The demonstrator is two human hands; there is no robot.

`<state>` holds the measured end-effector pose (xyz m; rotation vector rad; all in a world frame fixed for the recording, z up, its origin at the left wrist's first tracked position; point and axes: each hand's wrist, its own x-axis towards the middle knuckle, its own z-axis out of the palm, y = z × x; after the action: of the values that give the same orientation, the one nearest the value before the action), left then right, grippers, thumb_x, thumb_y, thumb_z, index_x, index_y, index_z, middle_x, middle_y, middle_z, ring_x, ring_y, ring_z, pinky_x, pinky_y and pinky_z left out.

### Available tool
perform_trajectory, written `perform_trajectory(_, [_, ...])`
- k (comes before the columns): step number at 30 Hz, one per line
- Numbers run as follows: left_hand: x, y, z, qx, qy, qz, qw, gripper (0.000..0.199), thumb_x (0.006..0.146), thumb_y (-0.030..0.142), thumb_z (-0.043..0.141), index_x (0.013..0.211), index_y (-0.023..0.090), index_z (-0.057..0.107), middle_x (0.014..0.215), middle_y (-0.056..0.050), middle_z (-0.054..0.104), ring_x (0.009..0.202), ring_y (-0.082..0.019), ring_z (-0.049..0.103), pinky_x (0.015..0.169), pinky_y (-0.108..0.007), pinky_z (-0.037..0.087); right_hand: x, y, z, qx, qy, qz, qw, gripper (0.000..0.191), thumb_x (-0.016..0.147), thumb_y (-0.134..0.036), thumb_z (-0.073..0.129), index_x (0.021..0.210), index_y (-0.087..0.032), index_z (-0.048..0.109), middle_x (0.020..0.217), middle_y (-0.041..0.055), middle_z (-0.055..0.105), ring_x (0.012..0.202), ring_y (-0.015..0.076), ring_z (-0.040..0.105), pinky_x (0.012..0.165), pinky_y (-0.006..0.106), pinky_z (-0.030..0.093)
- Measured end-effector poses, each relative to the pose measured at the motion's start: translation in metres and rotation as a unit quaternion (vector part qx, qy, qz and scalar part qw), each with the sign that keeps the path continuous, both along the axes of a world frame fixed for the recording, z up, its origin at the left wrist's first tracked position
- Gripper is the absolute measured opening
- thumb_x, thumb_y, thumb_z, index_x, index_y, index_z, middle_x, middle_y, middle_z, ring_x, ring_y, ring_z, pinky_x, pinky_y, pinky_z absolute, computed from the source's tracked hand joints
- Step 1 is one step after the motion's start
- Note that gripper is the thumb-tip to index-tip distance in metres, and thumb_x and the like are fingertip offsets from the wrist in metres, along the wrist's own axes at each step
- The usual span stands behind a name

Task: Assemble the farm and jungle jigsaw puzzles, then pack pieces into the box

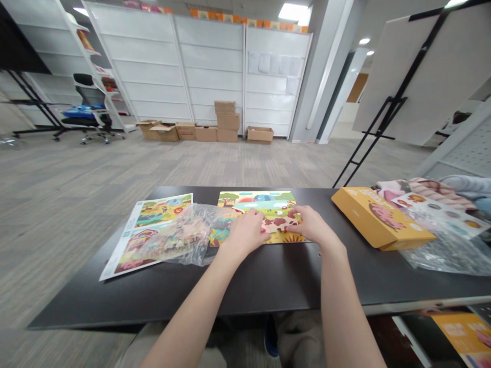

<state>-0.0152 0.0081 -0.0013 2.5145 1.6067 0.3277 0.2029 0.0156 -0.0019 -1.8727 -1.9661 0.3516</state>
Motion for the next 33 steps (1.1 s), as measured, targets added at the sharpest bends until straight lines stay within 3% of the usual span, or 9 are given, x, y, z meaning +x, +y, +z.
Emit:
perform_trajectory(3, [-0.001, 0.001, -0.002, 0.006, 0.001, -0.020, 1.000, 0.042, 0.082, 0.046, 0.070, 0.111, 0.018, 0.064, 0.114, -0.012, 0.066, 0.107, -0.030, 0.064, 0.088, -0.039, 0.053, 0.002, 0.001, -0.001, -0.002, -0.001, 0.049, 0.999, 0.032, 0.068, -0.019, 0.078, 0.100, -0.017, 0.073, 0.111, 0.0107, 0.069, 0.106, 0.0259, 0.065, 0.093, 0.034, 0.048])
perform_trajectory(7, [0.000, 0.003, -0.003, 0.024, 0.002, -0.053, 0.998, 0.039, 0.081, 0.044, 0.072, 0.109, 0.017, 0.067, 0.110, -0.012, 0.069, 0.110, -0.031, 0.062, 0.097, -0.042, 0.050, 0.004, 0.002, -0.001, -0.008, 0.014, 0.056, 0.998, 0.030, 0.071, -0.019, 0.076, 0.101, -0.017, 0.074, 0.108, 0.0097, 0.073, 0.100, 0.0252, 0.067, 0.089, 0.034, 0.050])
perform_trajectory(12, [0.004, 0.002, -0.001, 0.023, 0.016, -0.059, 0.998, 0.031, 0.086, 0.041, 0.066, 0.108, 0.018, 0.066, 0.108, -0.011, 0.071, 0.106, -0.029, 0.064, 0.092, -0.039, 0.052, 0.007, 0.001, 0.002, -0.015, 0.032, 0.047, 0.998, 0.030, 0.073, -0.027, 0.077, 0.101, -0.017, 0.076, 0.105, 0.0096, 0.075, 0.093, 0.0243, 0.069, 0.084, 0.033, 0.052])
perform_trajectory(16, [0.007, 0.001, -0.002, 0.030, 0.040, -0.049, 0.998, 0.018, 0.092, 0.029, 0.055, 0.103, 0.019, 0.066, 0.107, -0.011, 0.071, 0.104, -0.028, 0.065, 0.088, -0.037, 0.053, 0.005, -0.001, 0.006, -0.034, 0.066, 0.071, 0.995, 0.020, 0.080, -0.033, 0.071, 0.093, -0.018, 0.075, 0.097, 0.0076, 0.077, 0.087, 0.0222, 0.071, 0.080, 0.031, 0.054])
perform_trajectory(19, [0.007, 0.001, -0.003, 0.039, 0.037, -0.060, 0.997, 0.020, 0.093, 0.027, 0.052, 0.105, 0.019, 0.066, 0.107, -0.011, 0.071, 0.105, -0.029, 0.064, 0.087, -0.038, 0.053, 0.003, -0.003, 0.007, -0.052, 0.090, 0.081, 0.991, 0.014, 0.083, -0.032, 0.069, 0.085, -0.018, 0.073, 0.095, 0.0077, 0.077, 0.085, 0.0213, 0.071, 0.080, 0.031, 0.055])
perform_trajectory(24, [0.005, 0.002, -0.005, 0.050, 0.026, -0.073, 0.996, 0.026, 0.099, 0.030, 0.044, 0.105, 0.017, 0.066, 0.105, -0.012, 0.071, 0.104, -0.029, 0.062, 0.090, -0.039, 0.051, 0.003, -0.003, 0.003, -0.070, 0.114, 0.073, 0.988, 0.017, 0.078, -0.027, 0.075, 0.091, -0.017, 0.071, 0.099, 0.0091, 0.076, 0.084, 0.0213, 0.072, 0.079, 0.031, 0.056])
perform_trajectory(33, [0.003, 0.006, -0.012, 0.032, -0.031, -0.084, 0.995, 0.029, 0.088, 0.028, 0.059, 0.115, 0.019, 0.065, 0.113, -0.010, 0.066, 0.113, -0.028, 0.057, 0.100, -0.039, 0.047, 0.005, 0.001, -0.008, -0.038, 0.070, 0.111, 0.991, 0.020, 0.074, -0.027, 0.076, 0.093, -0.019, 0.073, 0.096, 0.0075, 0.076, 0.088, 0.0240, 0.071, 0.080, 0.032, 0.055])
